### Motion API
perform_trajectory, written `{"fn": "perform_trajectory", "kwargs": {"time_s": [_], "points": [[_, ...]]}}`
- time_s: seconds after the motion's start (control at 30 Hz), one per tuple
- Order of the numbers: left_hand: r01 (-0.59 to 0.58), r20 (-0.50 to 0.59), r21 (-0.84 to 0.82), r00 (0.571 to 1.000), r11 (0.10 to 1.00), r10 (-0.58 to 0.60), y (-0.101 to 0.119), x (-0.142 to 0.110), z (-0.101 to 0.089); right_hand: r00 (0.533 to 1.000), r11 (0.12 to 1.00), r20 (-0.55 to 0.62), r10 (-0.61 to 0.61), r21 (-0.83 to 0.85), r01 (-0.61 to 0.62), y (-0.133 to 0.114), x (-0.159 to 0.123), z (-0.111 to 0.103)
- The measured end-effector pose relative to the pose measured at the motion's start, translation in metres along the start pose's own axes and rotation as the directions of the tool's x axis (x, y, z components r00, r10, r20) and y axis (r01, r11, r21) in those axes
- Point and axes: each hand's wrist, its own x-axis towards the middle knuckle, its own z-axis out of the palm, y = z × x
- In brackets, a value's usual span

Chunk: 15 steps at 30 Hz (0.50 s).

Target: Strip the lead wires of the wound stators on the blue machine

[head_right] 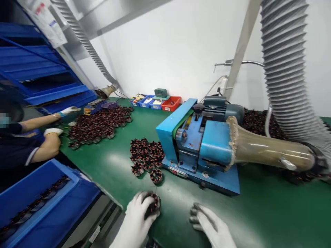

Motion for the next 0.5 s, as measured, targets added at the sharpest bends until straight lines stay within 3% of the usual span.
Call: {"fn": "perform_trajectory", "kwargs": {"time_s": [0.1,0.17,0.27,0.4,0.5], "points": [[0.036,0.055,-0.17,0.998,0.985,-0.027,0.019,-0.013,0.03,0.996,0.997,0.09,-0.006,0.08,-0.001,-0.005,-0.001,0.018],[-0.004,0.021,-0.22,1.0,0.976,0.009,0.028,-0.012,0.047,0.994,0.998,0.096,-0.049,0.039,0.046,-0.003,0.004,0.026],[-0.049,0.076,-0.345,0.994,0.937,0.08,0.035,-0.003,0.062,0.99,0.996,0.117,-0.083,-0.017,0.086,-0.003,0.012,0.03],[0.13,0.236,-0.572,0.972,0.81,0.011,0.048,0.005,0.064,0.985,0.989,0.092,-0.147,-0.005,0.148,-0.014,0.012,0.03],[0.162,0.281,-0.688,0.958,0.708,0.054,0.071,0.003,0.052,0.975,0.976,0.041,-0.218,0.037,0.217,-0.032,0.011,0.019]]}}
